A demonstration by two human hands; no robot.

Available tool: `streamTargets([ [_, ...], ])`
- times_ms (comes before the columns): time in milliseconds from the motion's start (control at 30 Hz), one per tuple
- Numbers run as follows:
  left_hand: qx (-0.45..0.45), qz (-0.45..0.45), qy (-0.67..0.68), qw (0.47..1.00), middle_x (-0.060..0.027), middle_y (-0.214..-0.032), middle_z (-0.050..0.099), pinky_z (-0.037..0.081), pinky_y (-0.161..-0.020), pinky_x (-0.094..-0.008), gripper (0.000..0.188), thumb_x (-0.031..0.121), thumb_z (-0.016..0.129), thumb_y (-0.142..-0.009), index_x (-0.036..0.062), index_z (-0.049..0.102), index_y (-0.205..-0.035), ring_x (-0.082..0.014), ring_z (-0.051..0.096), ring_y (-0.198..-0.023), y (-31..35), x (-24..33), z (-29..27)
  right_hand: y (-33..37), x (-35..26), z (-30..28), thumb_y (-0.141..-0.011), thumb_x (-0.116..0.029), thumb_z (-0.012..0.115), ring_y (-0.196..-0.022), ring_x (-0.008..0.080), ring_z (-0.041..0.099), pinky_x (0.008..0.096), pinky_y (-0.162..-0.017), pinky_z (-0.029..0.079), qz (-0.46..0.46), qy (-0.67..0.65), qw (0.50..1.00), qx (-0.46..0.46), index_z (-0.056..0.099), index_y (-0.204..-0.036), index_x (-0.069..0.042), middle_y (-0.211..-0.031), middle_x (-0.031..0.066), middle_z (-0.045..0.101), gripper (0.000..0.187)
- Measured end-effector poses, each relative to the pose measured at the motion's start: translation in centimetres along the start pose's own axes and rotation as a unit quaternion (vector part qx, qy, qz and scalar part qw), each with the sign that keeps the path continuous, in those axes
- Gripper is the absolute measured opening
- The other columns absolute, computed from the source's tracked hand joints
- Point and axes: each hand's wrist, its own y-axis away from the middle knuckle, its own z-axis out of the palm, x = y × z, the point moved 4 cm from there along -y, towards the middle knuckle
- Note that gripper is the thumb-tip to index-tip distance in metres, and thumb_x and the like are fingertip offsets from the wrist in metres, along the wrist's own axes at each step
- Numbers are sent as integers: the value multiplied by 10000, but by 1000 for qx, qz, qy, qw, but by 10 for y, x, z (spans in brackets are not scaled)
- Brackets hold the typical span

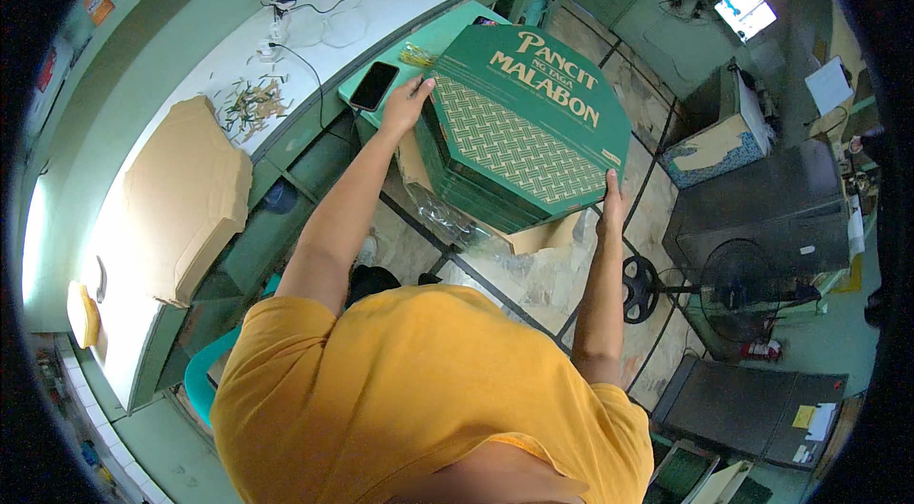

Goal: The person folds flat octagonal cardboard pieces into shallow box shapes by hand, then stacks the finished boxes on a nearby freezer. The person handles each piece individually, folding edges and aligning sides before placing the completed box aside.

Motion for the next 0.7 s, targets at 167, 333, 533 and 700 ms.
streamTargets([
  [167, 22, -2, -17, 1000, -246, -1219, 590, 409, -985, -345, 671, 495, 581, -888, -70, 539, -1248, -296, 570, -1159, 5, 2, -1, -1, 7, -1, -868, -472, 634, -803, 147, 503, 294, -770, 386, 18, 45, 998, 50, 603, -1111, 18, -917, 38, 607, 547],
  [333, 6, -12, 11, 1000, -171, -1246, 591, 375, -990, -330, 676, 541, 513, -910, -21, 535, -1285, -262, 549, -1165, -4, -21, 2, -8, 22, -5, -881, -608, 511, -1127, 243, 482, 357, -988, 329, 40, 19, 999, 5, 480, -1321, 11, -1248, 130, 548, 760],
  [533, -40, -244, 286, 926, -144, -1475, 343, 225, -1092, -479, 766, 601, 334, -949, 35, 274, -1462, -292, 315, -1358, -5, -79, 25, -14, 70, -7, -885, -734, 276, -1413, 290, 188, 465, -1134, 115, 146, -172, 965, -132, 270, -1476, -66, -1548, 109, 214, 891],
  [700, -118, -258, 315, 906, -103, -1546, 221, 199, -1123, -457, 631, 458, 286, -995, 85, 199, -1496, -295, 223, -1413, -8, -100, 39, -27, 123, 4, -867, -713, 396, -1306, 302, 378, 424, -1066, 334, 222, -256, 939, -51, 385, -1418, -70, -1448, 124, 391, 846],
])
